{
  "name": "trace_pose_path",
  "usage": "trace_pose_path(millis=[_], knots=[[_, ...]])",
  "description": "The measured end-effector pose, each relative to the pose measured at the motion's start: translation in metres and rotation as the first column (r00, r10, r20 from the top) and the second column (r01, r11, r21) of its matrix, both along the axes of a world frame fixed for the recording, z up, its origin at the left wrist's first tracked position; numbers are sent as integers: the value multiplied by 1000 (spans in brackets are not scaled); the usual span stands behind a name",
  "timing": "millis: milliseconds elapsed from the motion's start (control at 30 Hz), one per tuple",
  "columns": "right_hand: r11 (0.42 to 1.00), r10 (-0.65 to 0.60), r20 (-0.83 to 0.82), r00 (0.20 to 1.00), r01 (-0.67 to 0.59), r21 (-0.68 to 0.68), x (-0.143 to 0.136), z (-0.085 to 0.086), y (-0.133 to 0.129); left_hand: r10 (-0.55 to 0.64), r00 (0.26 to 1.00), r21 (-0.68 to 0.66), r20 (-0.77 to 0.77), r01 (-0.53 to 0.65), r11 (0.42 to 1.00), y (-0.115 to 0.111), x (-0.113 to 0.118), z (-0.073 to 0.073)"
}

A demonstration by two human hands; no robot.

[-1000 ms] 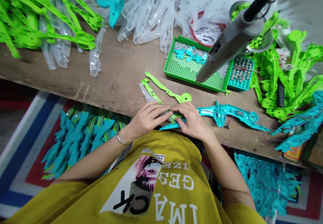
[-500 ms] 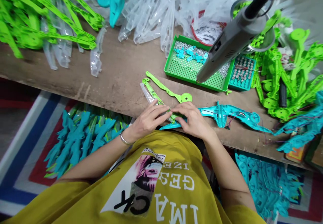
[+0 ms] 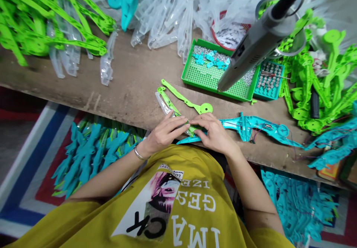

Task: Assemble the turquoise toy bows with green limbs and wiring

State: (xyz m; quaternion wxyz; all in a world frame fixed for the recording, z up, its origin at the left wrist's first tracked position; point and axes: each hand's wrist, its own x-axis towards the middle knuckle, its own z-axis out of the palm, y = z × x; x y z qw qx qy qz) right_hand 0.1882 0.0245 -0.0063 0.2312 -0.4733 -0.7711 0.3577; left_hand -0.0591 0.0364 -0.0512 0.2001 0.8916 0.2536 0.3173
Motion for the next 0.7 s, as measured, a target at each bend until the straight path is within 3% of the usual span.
trace_pose_path(millis=[133,233,300,333,367,433,500,567,633,700], knots=[[1000,-7,0,1000,7,-17,0,-1,0,-8,1000,33,18,8,999,0,-1,-4],[1000,-12,-5,1000,12,-20,-1,0,-1,10,1000,3,13,-10,1000,-2,-2,2],[1000,-12,-6,1000,12,-10,-1,0,-2,108,993,-28,43,-106,994,-3,-4,7],[1000,-11,-4,1000,11,-7,-1,0,-3,215,974,-61,78,-211,976,-3,-6,8],[1000,-9,-1,1000,9,-5,-1,-1,-3,354,927,-122,122,-340,933,-1,-8,9],[1000,-4,5,1000,4,-7,-1,-1,-4,619,764,-347,180,-540,767,6,-12,8],[1000,0,11,1000,0,-12,-1,-2,-5,758,636,-605,148,-548,578,17,-15,4],[1000,6,16,1000,-6,-14,-1,-3,-4,800,595,-747,77,-497,441,30,-15,0],[1000,18,19,1000,-18,-12,-2,-3,-4,823,567,-783,33,-497,374,40,-11,-1],[1000,25,18,1000,-25,-9,-2,-3,-4,836,547,-802,38,-482,352,46,-5,-1]])
